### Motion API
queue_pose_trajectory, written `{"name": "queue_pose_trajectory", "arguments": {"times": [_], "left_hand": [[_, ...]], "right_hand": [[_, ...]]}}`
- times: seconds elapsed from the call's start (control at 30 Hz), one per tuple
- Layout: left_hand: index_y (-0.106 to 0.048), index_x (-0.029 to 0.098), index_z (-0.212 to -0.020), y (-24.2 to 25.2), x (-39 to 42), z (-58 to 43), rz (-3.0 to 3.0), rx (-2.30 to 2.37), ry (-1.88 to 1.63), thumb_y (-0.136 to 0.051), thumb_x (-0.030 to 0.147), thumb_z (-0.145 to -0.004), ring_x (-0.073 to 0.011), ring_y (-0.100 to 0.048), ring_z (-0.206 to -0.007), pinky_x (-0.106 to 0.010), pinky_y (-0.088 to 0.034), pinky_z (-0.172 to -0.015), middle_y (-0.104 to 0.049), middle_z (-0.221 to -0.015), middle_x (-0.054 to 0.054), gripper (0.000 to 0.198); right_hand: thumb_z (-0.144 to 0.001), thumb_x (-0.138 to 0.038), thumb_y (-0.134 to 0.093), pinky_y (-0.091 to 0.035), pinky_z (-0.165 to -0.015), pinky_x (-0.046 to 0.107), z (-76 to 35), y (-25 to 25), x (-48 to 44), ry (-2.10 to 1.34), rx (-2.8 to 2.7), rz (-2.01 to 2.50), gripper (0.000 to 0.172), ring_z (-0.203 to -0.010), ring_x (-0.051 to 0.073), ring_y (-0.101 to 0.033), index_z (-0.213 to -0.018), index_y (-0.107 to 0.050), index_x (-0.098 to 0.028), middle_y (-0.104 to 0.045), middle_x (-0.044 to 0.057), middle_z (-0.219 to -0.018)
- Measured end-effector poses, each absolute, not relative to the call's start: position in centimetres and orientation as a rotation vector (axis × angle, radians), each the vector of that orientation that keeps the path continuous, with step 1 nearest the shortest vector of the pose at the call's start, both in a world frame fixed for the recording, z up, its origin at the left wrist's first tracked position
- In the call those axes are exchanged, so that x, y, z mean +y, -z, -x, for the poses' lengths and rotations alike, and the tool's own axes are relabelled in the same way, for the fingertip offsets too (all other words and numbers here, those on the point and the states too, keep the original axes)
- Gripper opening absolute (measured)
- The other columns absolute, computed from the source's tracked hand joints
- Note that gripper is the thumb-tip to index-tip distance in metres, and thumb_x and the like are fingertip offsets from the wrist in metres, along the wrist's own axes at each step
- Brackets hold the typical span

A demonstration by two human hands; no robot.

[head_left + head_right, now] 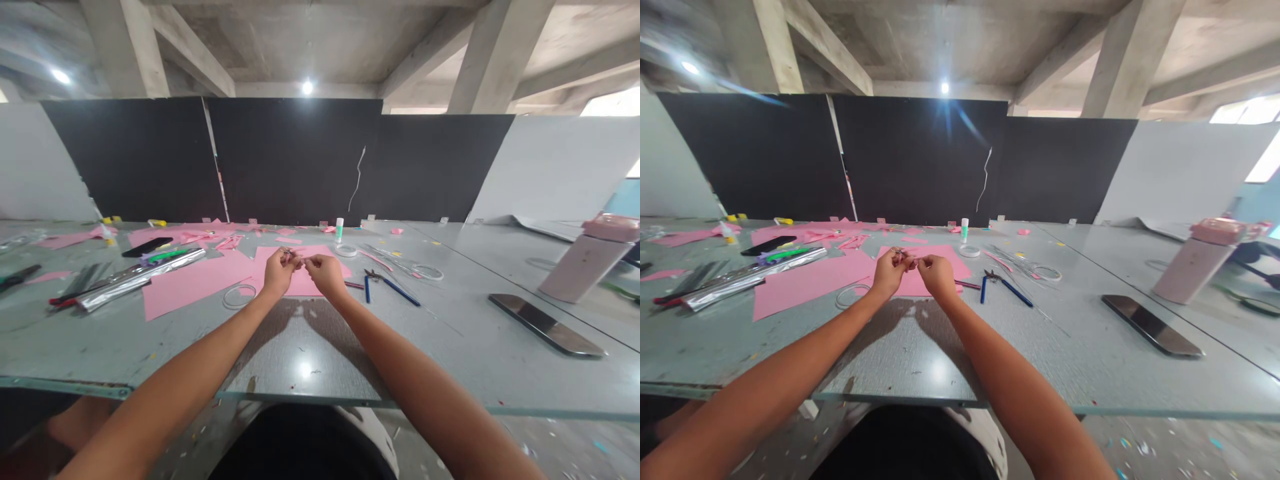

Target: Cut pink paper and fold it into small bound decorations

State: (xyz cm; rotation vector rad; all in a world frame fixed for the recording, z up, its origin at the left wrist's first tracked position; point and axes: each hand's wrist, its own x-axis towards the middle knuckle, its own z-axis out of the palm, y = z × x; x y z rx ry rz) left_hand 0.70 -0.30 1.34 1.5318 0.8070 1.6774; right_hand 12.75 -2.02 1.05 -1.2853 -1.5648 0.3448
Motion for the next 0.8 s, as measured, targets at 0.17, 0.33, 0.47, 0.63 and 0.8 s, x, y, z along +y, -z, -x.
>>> {"name": "queue_pose_trajectory", "arguments": {"times": [0.17,0.33,0.47,0.63,0.8], "left_hand": [[-0.055,0.017,-0.069,-1.06,-0.12,-0.52,-1.627,0.818,-1.702,-0.076,0.035,-0.06,-0.0114,-0.058,-0.056,-0.025,-0.048,-0.058,-0.059,-0.062,0.002,0.029],[-0.058,0.017,-0.067,-1.18,-0.56,-0.5,-1.689,0.827,-1.715,-0.075,0.033,-0.061,-0.0111,-0.057,-0.057,-0.023,-0.046,-0.057,-0.059,-0.064,0.001,0.024],[-0.059,0.017,-0.065,-1.18,-0.72,-0.57,-1.715,0.832,-1.727,-0.074,0.032,-0.063,-0.0118,-0.056,-0.059,-0.023,-0.045,-0.058,-0.059,-0.065,0.001,0.021],[-0.061,0.017,-0.068,-1.23,-0.69,-0.53,-1.772,0.848,-1.73,-0.071,0.027,-0.066,-0.0115,-0.055,-0.06,-0.022,-0.044,-0.059,-0.06,-0.065,0.0,0.014],[-0.06,0.016,-0.07,-1.18,-0.52,-0.43,-1.752,0.871,-1.734,-0.072,0.029,-0.064,-0.0117,-0.056,-0.06,-0.022,-0.044,-0.06,-0.06,-0.066,0.0,0.018]], "right_hand": [[-0.077,-0.027,-0.05,-0.047,-0.054,0.022,-12.65,-0.59,-1.49,-0.493,-1.498,1.213,0.025,-0.054,0.013,-0.06,-0.072,-0.07,-0.014,-0.068,0.004,-0.065],[-0.076,-0.03,-0.052,-0.046,-0.048,0.021,-12.49,-0.4,-1.44,-0.628,-1.423,1.173,0.025,-0.048,0.012,-0.057,-0.068,-0.069,-0.013,-0.065,0.003,-0.059],[-0.075,-0.025,-0.051,-0.046,-0.047,0.021,-12.42,-0.34,-1.45,-0.642,-1.408,1.179,0.022,-0.046,0.011,-0.055,-0.067,-0.067,-0.013,-0.063,0.003,-0.057],[-0.074,-0.023,-0.051,-0.047,-0.044,0.02,-12.4,-0.38,-1.5,-0.719,-1.361,1.142,0.02,-0.047,0.01,-0.054,-0.069,-0.068,-0.012,-0.064,0.003,-0.061],[-0.074,-0.022,-0.053,-0.046,-0.042,0.019,-12.34,-0.54,-1.6,-0.761,-1.343,1.108,0.021,-0.047,0.008,-0.051,-0.073,-0.069,-0.01,-0.063,0.003,-0.062]]}}
